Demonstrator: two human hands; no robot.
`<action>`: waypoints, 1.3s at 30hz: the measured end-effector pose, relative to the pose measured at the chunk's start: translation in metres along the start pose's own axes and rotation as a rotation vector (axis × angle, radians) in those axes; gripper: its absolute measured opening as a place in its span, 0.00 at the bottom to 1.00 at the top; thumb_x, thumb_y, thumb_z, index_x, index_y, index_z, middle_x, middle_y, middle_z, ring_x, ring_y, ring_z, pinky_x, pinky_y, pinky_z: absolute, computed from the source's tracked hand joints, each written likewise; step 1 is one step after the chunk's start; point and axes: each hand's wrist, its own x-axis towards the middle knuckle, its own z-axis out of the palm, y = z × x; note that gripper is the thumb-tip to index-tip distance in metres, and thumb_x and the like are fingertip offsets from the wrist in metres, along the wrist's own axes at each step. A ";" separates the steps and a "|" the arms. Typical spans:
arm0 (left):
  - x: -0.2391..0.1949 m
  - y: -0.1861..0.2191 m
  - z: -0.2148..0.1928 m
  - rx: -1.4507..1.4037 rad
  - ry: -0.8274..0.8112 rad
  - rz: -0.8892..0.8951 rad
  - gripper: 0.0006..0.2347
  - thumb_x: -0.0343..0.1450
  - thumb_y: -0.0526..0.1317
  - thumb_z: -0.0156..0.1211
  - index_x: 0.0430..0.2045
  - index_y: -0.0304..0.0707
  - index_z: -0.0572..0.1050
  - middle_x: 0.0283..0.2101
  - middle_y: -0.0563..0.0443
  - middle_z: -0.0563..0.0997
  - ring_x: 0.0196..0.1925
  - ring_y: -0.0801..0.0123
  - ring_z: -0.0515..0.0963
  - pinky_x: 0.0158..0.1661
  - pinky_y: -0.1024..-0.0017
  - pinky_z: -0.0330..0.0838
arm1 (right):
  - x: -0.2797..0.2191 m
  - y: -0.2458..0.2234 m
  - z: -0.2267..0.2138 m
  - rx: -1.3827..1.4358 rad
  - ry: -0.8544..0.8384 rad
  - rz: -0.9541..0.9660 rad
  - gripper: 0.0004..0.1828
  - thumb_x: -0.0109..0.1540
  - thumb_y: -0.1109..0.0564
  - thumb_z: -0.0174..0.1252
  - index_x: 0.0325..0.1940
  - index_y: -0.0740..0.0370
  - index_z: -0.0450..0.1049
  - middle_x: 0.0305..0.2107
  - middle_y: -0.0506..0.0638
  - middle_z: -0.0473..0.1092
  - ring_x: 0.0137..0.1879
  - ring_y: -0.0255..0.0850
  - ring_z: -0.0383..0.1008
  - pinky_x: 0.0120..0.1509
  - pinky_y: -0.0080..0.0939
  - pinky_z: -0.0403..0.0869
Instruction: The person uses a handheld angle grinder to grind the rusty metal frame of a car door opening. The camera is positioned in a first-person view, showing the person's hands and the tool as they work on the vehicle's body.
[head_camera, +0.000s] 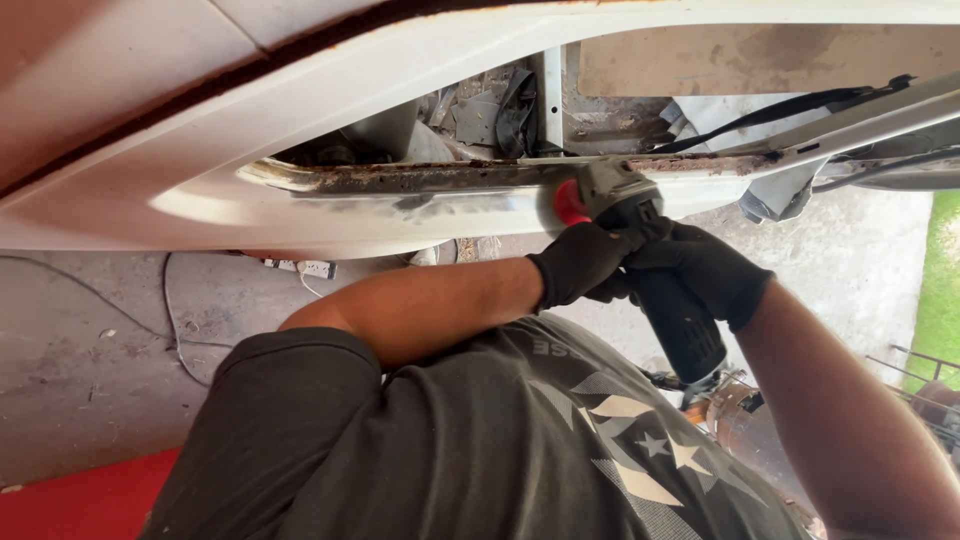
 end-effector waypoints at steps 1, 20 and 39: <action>0.007 -0.007 -0.001 0.003 -0.002 -0.001 0.14 0.74 0.43 0.56 0.36 0.26 0.80 0.28 0.33 0.86 0.25 0.54 0.89 0.26 0.65 0.86 | -0.001 -0.001 0.005 0.003 0.002 0.000 0.18 0.57 0.67 0.70 0.50 0.74 0.76 0.29 0.71 0.74 0.31 0.67 0.83 0.34 0.72 0.84; 0.002 -0.015 -0.009 -0.024 0.067 -0.032 0.13 0.75 0.42 0.54 0.37 0.26 0.79 0.25 0.34 0.86 0.24 0.52 0.89 0.27 0.61 0.88 | 0.002 0.002 0.020 0.003 -0.049 -0.016 0.21 0.54 0.71 0.70 0.51 0.77 0.75 0.30 0.73 0.74 0.32 0.71 0.83 0.33 0.72 0.83; 0.011 -0.029 -0.005 0.097 0.092 -0.038 0.17 0.73 0.50 0.61 0.34 0.29 0.81 0.26 0.34 0.86 0.25 0.53 0.89 0.26 0.63 0.87 | 0.012 0.043 0.009 0.192 -0.020 -0.096 0.19 0.53 0.76 0.71 0.47 0.75 0.77 0.32 0.74 0.75 0.33 0.73 0.83 0.33 0.74 0.84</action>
